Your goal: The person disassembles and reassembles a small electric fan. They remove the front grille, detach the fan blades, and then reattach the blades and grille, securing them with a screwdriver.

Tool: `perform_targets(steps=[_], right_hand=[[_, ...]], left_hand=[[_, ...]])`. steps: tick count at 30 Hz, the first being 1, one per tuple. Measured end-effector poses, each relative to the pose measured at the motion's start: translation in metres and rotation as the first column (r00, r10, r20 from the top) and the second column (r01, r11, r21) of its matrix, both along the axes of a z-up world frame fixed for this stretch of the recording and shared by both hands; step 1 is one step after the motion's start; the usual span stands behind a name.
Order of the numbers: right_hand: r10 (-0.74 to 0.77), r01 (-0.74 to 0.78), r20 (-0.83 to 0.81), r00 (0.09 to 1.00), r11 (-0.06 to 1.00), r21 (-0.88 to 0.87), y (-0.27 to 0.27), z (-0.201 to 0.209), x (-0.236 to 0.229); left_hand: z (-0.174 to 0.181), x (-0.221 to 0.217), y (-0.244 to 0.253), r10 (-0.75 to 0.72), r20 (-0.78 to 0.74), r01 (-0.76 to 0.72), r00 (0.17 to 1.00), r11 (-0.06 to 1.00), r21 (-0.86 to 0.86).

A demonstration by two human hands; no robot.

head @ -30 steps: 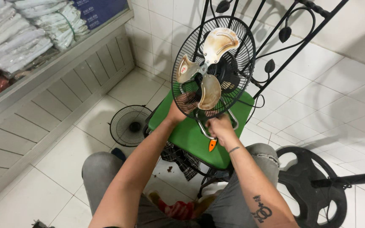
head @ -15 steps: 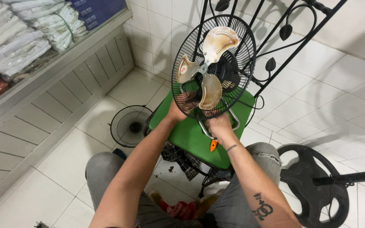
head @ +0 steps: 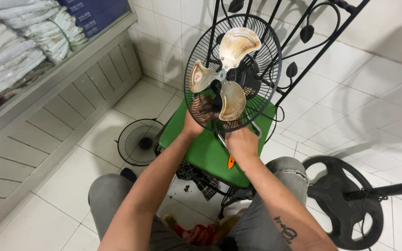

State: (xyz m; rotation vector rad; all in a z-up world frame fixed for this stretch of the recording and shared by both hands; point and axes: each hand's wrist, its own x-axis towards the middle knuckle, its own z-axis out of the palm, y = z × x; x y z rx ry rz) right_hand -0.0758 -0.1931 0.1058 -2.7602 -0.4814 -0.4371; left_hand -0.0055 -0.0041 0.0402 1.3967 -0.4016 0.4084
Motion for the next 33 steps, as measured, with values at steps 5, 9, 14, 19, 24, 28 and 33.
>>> perform_targets(steps=[5, 9, 14, 19, 24, 28, 33], right_hand=[[0.023, -0.016, 0.072, 0.997, 0.994, -0.109, 0.004, -0.005, -0.007], [-0.002, 0.01, 0.083, 0.997, 0.995, -0.097, 0.01, -0.007, -0.008], [0.015, -0.015, -0.004, 1.0, 0.999, -0.04, 0.008, 0.001, -0.008], [0.109, -0.089, -0.105, 0.988, 0.979, 0.182, -0.003, 0.002, 0.018], [0.095, 0.357, -0.552, 0.828, 0.67, 0.651, -0.014, -0.012, 0.041], [0.199, 0.476, -0.657, 0.727, 0.543, 0.692, -0.015, -0.021, 0.028], [0.236, -0.165, -0.039, 0.971, 0.778, 0.606, 0.01, -0.023, -0.028]], left_hand=[[-0.006, 0.006, -0.002, -0.027, -0.08, 0.022, 0.996, 0.997, -0.074], [-0.02, 0.012, -0.002, -0.041, -0.062, 0.037, 0.997, 0.997, -0.073], [-0.032, 0.017, -0.006, 0.054, 0.001, -0.054, 0.999, 0.997, 0.048], [-0.023, 0.01, -0.009, 0.031, -0.057, -0.037, 0.998, 0.993, -0.114], [-0.009, 0.006, -0.009, 0.008, 0.0, -0.008, 1.0, 0.994, -0.113], [-0.001, -0.001, -0.002, 0.189, -0.02, -0.182, 0.982, 0.966, 0.181], [-0.002, -0.025, 0.039, 0.033, -0.095, -0.022, 0.995, 0.993, 0.12]])
